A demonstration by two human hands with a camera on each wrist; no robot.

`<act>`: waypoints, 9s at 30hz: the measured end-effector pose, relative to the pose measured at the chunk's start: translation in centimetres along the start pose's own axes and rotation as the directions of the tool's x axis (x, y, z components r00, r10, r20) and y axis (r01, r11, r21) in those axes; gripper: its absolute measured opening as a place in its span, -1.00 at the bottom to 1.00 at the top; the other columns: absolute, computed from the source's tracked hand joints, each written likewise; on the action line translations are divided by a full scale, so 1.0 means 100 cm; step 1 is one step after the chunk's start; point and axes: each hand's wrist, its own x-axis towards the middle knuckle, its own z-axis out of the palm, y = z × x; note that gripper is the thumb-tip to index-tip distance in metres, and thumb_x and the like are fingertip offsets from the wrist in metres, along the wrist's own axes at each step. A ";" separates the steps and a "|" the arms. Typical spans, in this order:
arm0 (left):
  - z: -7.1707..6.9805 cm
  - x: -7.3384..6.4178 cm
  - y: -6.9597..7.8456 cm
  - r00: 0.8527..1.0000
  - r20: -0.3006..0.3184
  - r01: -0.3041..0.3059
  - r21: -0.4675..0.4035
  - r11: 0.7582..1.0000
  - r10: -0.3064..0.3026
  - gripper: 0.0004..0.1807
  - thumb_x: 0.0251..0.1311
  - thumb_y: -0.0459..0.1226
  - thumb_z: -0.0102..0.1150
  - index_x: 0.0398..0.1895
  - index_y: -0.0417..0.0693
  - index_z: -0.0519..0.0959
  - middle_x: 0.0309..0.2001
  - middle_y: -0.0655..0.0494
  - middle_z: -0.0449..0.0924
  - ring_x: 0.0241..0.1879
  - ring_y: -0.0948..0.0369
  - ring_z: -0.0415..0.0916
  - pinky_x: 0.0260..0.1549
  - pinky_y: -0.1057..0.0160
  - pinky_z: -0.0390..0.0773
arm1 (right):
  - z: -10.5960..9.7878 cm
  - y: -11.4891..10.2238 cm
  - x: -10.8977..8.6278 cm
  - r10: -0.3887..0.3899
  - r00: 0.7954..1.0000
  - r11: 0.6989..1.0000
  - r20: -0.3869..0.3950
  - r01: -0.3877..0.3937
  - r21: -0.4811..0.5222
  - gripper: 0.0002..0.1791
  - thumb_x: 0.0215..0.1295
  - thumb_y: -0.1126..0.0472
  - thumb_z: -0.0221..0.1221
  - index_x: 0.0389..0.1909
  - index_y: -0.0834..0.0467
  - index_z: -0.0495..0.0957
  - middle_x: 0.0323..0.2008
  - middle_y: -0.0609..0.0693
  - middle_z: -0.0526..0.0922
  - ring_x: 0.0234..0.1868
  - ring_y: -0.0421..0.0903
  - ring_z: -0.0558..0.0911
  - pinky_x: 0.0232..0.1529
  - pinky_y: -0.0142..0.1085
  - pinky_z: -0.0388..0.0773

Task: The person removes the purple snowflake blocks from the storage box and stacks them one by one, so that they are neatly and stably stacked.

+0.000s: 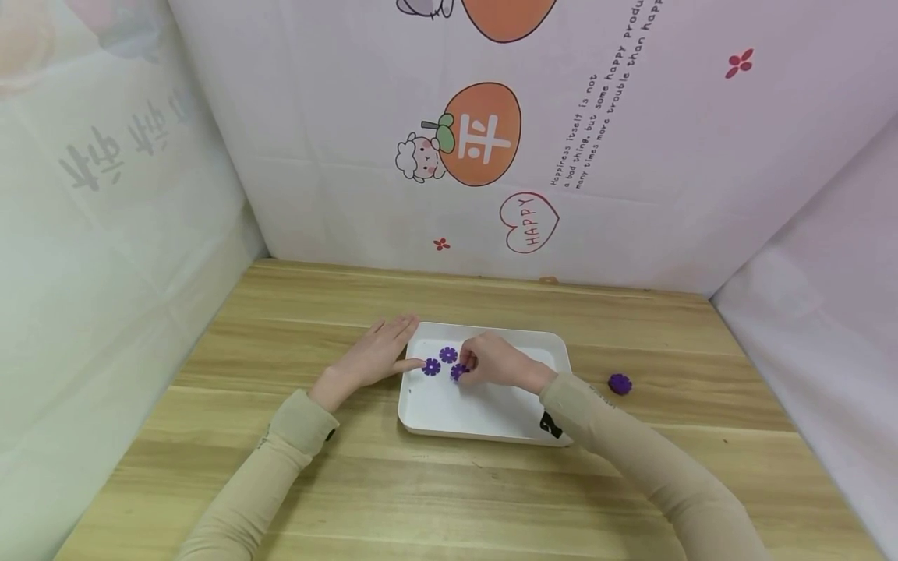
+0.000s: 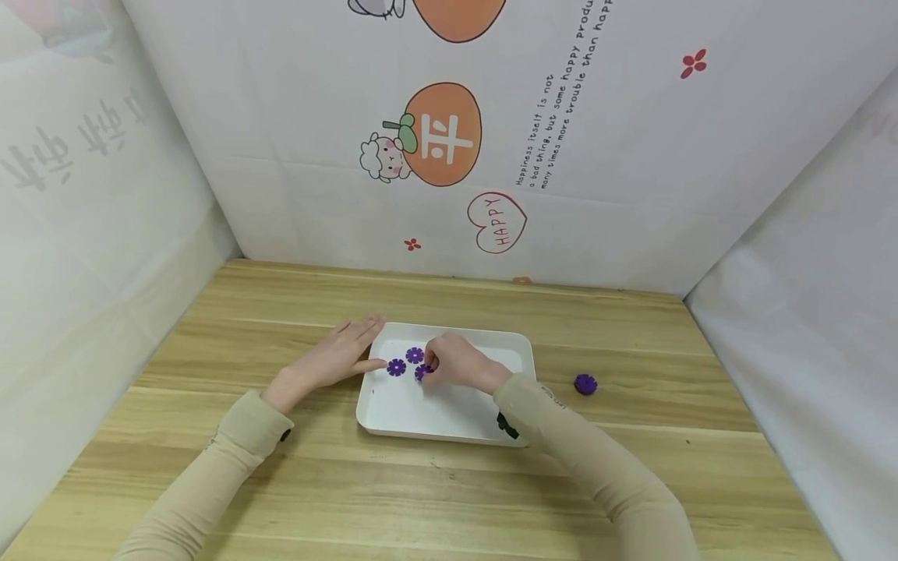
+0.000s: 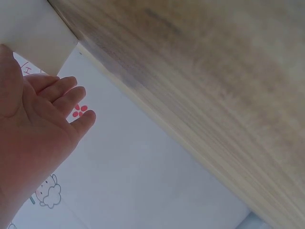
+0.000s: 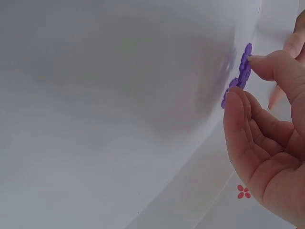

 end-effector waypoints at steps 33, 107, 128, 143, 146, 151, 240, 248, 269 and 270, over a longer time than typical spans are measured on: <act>-0.002 -0.001 0.005 0.999 -0.033 -0.018 0.030 0.999 0.019 -0.10 0.37 0.18 0.01 0.51 -0.29 0.12 0.53 -0.19 0.13 0.53 -0.12 0.10 0.52 -0.23 0.06 | -0.042 0.038 -0.046 0.035 0.994 0.999 -0.100 -0.035 0.009 -0.80 0.06 0.29 0.44 -0.36 0.28 0.64 -0.42 0.06 0.70 -0.42 -0.19 0.56 -0.35 -0.42 0.62; 0.000 0.000 0.005 0.999 -0.041 -0.021 0.020 1.000 0.022 -0.08 0.37 0.18 0.00 0.52 -0.31 0.08 0.52 -0.23 0.11 0.53 -0.11 0.09 0.53 -0.22 0.05 | -0.062 0.149 -0.170 0.296 0.921 0.953 -0.254 -0.301 0.020 -0.78 0.09 0.25 0.40 -0.35 0.34 0.65 -0.43 0.09 0.71 -0.41 -0.14 0.65 -0.42 -0.51 0.55; 0.000 0.000 0.004 0.999 -0.028 -0.014 0.016 1.000 0.014 -0.06 0.37 0.20 -0.01 0.53 -0.30 0.06 0.53 -0.22 0.09 0.54 -0.10 0.07 0.54 -0.21 0.03 | -0.052 0.162 -0.180 0.306 0.915 0.948 -0.264 -0.319 -0.004 -0.78 0.08 0.26 0.41 -0.34 0.32 0.63 -0.43 0.08 0.71 -0.40 -0.13 0.65 -0.41 -0.46 0.57; 0.000 0.000 0.004 0.999 -0.038 -0.022 0.027 0.999 0.023 -0.07 0.37 0.19 -0.01 0.52 -0.31 0.07 0.53 -0.23 0.11 0.54 -0.10 0.08 0.53 -0.21 0.05 | -0.047 0.166 -0.181 0.312 0.913 0.945 -0.262 -0.326 -0.012 -0.77 0.09 0.24 0.40 -0.33 0.31 0.62 -0.42 0.09 0.72 -0.39 -0.11 0.65 -0.40 -0.41 0.56; 0.001 0.000 0.004 0.999 -0.038 -0.022 0.029 0.999 0.023 -0.07 0.37 0.20 -0.02 0.52 -0.31 0.07 0.53 -0.22 0.11 0.54 -0.09 0.08 0.54 -0.20 0.05 | -0.047 0.166 -0.182 0.316 0.913 0.944 -0.258 -0.329 -0.008 -0.77 0.12 0.23 0.39 -0.31 0.30 0.62 -0.40 0.08 0.73 -0.38 -0.12 0.66 -0.39 -0.40 0.58; 0.001 0.000 0.004 0.999 -0.041 -0.021 0.025 0.999 0.022 -0.08 0.38 0.19 -0.01 0.52 -0.31 0.08 0.53 -0.22 0.11 0.53 -0.10 0.09 0.53 -0.21 0.05 | -0.047 0.165 -0.182 0.310 0.914 0.947 -0.262 -0.322 -0.004 -0.77 0.14 0.23 0.38 -0.29 0.30 0.62 -0.40 0.09 0.73 -0.37 -0.10 0.66 -0.38 -0.35 0.59; 0.002 0.001 -0.001 0.999 -0.042 -0.027 0.032 0.999 0.028 -0.08 0.38 0.19 -0.01 0.52 -0.29 0.08 0.53 -0.20 0.11 0.53 -0.10 0.10 0.53 -0.22 0.04 | -0.066 0.064 -0.057 0.122 0.970 0.993 -0.212 -0.118 0.031 -0.81 0.20 0.16 0.37 -0.27 0.18 0.64 -0.34 0.01 0.71 -0.33 -0.15 0.65 -0.30 -0.33 0.63; 0.002 0.002 0.000 0.999 -0.028 -0.019 0.033 0.999 0.020 -0.07 0.37 0.21 -0.03 0.53 -0.28 0.07 0.54 -0.19 0.10 0.54 -0.08 0.08 0.54 -0.21 0.02 | -0.059 0.048 -0.037 0.044 0.976 0.999 -0.214 -0.042 0.016 -0.84 0.21 0.21 0.35 -0.27 0.20 0.64 -0.34 0.03 0.72 -0.33 -0.15 0.66 -0.24 -0.30 0.68; 0.004 0.002 -0.003 0.999 -0.038 -0.032 0.055 0.998 0.034 -0.07 0.36 0.22 -0.03 0.52 -0.29 0.10 0.53 -0.20 0.13 0.53 -0.09 0.10 0.53 -0.17 0.08 | -0.032 0.022 0.001 -0.051 0.985 0.999 -0.167 0.050 -0.010 -0.75 0.15 0.24 0.39 -0.18 0.27 0.65 -0.27 0.12 0.74 -0.30 -0.08 0.70 -0.24 -0.34 0.71; 0.004 0.002 -0.003 0.999 -0.034 -0.030 0.053 0.998 0.032 -0.07 0.36 0.22 -0.04 0.52 -0.28 0.10 0.53 -0.19 0.12 0.54 -0.08 0.09 0.54 -0.16 0.07 | -0.030 0.021 0.002 -0.054 0.985 0.999 -0.161 0.053 -0.012 -0.74 0.16 0.24 0.39 -0.18 0.28 0.65 -0.26 0.12 0.74 -0.30 -0.08 0.70 -0.24 -0.35 0.71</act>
